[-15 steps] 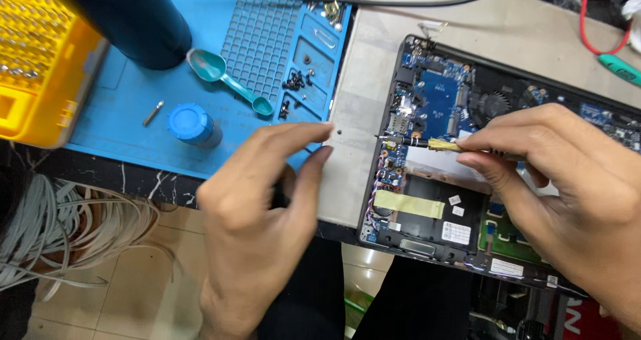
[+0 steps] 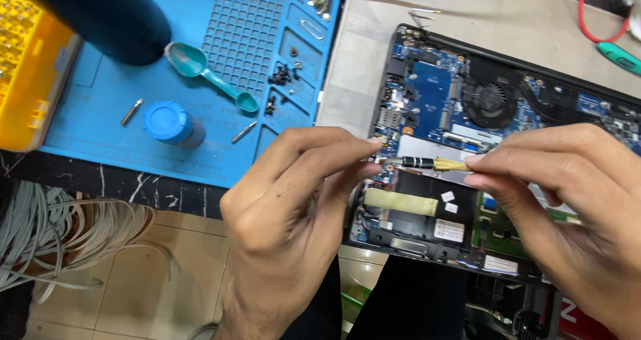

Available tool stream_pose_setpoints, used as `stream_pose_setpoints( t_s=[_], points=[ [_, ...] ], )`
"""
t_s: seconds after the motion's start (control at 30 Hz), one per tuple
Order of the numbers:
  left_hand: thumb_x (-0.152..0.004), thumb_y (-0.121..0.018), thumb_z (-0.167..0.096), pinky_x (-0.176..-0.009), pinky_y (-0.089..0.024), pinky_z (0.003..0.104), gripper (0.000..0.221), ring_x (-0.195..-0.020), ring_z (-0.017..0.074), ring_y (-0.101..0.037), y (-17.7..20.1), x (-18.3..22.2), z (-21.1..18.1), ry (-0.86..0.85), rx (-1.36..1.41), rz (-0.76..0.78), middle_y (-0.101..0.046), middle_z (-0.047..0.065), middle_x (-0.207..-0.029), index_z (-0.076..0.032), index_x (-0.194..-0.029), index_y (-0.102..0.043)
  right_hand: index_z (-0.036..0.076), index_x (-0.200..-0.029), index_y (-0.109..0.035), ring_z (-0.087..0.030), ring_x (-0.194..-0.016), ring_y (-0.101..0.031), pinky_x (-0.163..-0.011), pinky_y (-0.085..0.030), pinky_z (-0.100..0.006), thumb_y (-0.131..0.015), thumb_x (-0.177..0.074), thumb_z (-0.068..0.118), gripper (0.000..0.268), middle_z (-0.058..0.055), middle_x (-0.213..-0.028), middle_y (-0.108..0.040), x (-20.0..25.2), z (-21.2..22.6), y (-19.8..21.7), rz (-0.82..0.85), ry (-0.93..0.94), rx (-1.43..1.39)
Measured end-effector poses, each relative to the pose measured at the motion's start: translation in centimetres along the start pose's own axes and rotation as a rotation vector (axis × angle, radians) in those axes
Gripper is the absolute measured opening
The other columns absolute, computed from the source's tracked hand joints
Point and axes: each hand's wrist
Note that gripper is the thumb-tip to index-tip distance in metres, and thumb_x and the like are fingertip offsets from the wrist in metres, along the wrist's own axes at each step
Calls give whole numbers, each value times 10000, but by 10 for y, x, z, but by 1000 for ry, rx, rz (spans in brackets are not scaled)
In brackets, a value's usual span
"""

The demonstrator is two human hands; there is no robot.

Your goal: The person removes a cooling fan from a disassembled laptop motherboard, then uses a screwdriver to tighten several screws around the fan area and other parts of the board.

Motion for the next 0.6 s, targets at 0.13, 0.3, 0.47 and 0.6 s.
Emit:
stream_pose_setpoints(
  t_s=[0.13, 0.3, 0.47, 0.6],
  points=[
    [-1048, -839, 149, -886, -698, 328, 193, -973, 255, -840, -10, 1, -14, 20, 23, -32, -800, 156, -1095, 8, -1175, -808, -2, -1270, -786, -258, -1021, -756, -733, -536, -352, -850, -1058, 15, 222, -171, -1197, -792, 12, 2, 13, -16, -28, 16],
    [-1047, -820, 75, -910, -668, 309, 108, -950, 233, -840, -23, 2, -35, 28, 76, -28, -822, 137, -1044, -14, -1108, -819, -14, -1279, -803, -306, -1088, -788, -989, -643, -436, -849, -1015, 32, 272, -196, -1214, -798, 30, 4, 33, -35, -29, 47],
    [-1002, -870, 60, -864, -688, 279, 131, -941, 210, -860, -40, 7, -50, 50, 147, -26, -850, 121, -1016, -53, -1053, -828, -17, -1241, -806, -283, -1055, -793, -984, -649, -420, -854, -1000, 45, 254, -199, -1195, -789, 56, -1, 47, -118, -32, 32],
    [-940, -963, -28, -680, -577, 221, 253, -786, 117, -696, -53, 13, -57, 144, 243, 29, -840, 86, -1112, -99, -1142, -827, -4, -1231, -811, -252, -1050, -801, -1034, -668, -409, -860, -1000, 41, 240, -182, -1186, -776, 77, -6, 54, -176, -54, 29]
  ],
)
Point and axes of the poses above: each hand's wrist, its own x-axis away from the middle knuckle, its own y-axis out of the back of the hand, z = x × y
